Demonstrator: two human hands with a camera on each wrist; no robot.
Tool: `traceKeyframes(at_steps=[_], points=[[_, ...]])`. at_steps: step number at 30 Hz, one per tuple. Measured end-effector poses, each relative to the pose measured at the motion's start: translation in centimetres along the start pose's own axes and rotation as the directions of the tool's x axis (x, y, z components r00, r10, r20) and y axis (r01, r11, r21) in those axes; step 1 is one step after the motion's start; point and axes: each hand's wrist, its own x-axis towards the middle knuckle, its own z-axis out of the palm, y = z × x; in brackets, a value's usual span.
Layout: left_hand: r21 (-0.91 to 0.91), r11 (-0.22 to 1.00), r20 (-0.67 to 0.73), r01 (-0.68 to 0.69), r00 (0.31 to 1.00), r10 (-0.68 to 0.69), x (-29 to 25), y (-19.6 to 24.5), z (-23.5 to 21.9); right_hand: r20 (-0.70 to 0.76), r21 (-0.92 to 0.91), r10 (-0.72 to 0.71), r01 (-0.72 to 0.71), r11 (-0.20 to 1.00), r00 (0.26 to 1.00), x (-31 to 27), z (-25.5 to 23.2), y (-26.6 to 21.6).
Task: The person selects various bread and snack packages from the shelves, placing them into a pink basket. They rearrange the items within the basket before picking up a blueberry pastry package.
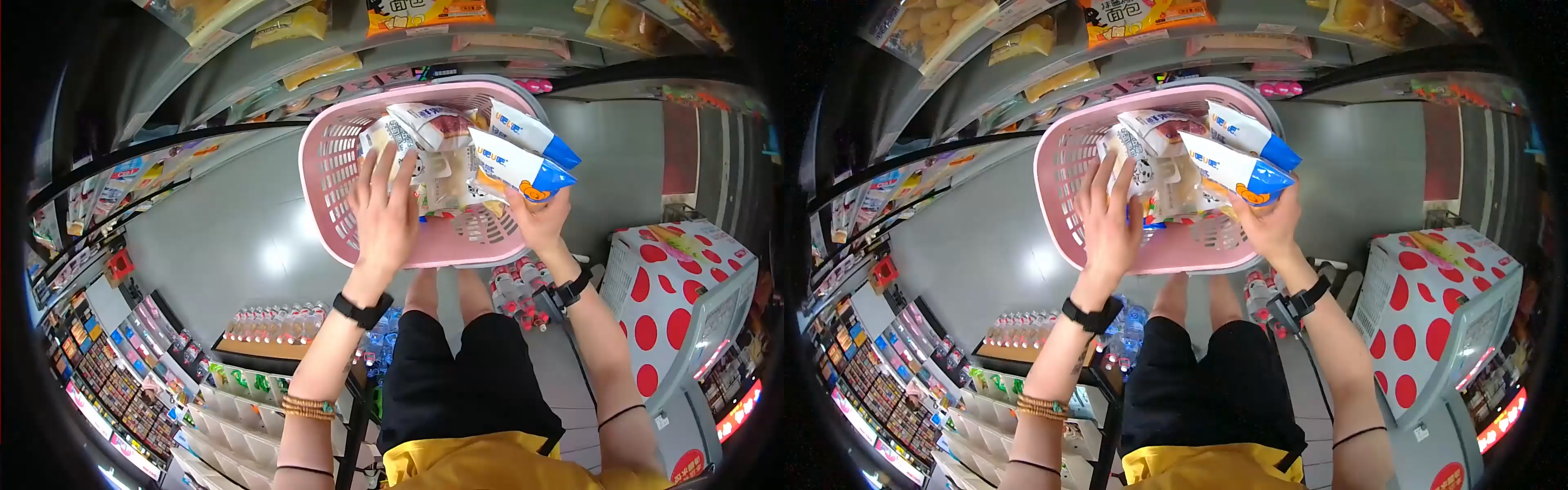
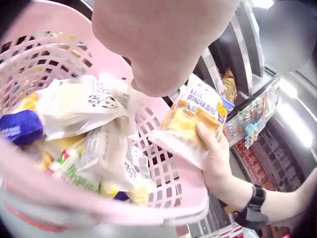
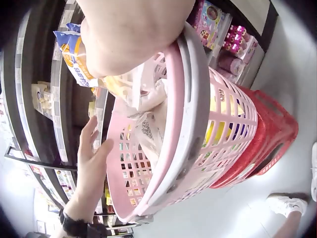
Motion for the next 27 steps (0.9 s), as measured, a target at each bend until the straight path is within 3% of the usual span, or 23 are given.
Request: traceKeyframes(at_steps=[4, 7, 20, 26, 27], points=[[-0.01, 0.993, -0.012, -0.117, 0.993, 0.117, 5.4, 0.9, 1.9, -0.037, 0.053, 0.001, 0.001, 0.999, 0.999, 0.1, 0.1, 0.3], [-0.025, 0.987, 0.089, -0.161, 0.983, 0.163, 5.3, -0.6, 3.6, -0.02, 0.041, 0.035, -0.034, 0.999, 0.999, 0.1, 0.0, -0.1], [-0.086, 0.991, -0.044, -0.103, 0.994, 0.099, 2.0, -1.2, 3.6, -0.013, 0.053, 0.029, -0.028, 0.998, 1.0, -0.1, 0.0, 0.4], [-0.102, 0.992, -0.019, -0.079, 0.997, 0.078, 0.4, -1.9, 2.3, -0.02, 0.058, 0.026, -0.025, 0.998, 0.999, -0.1, 0.3, 0.3], [-0.131, 0.991, -0.026, -0.025, 0.999, 0.022, -0.1, -1.9, 1.9, -0.016, 0.023, 0.034, -0.033, 0.999, 0.999, -0.3, 0.2, 0.4]])
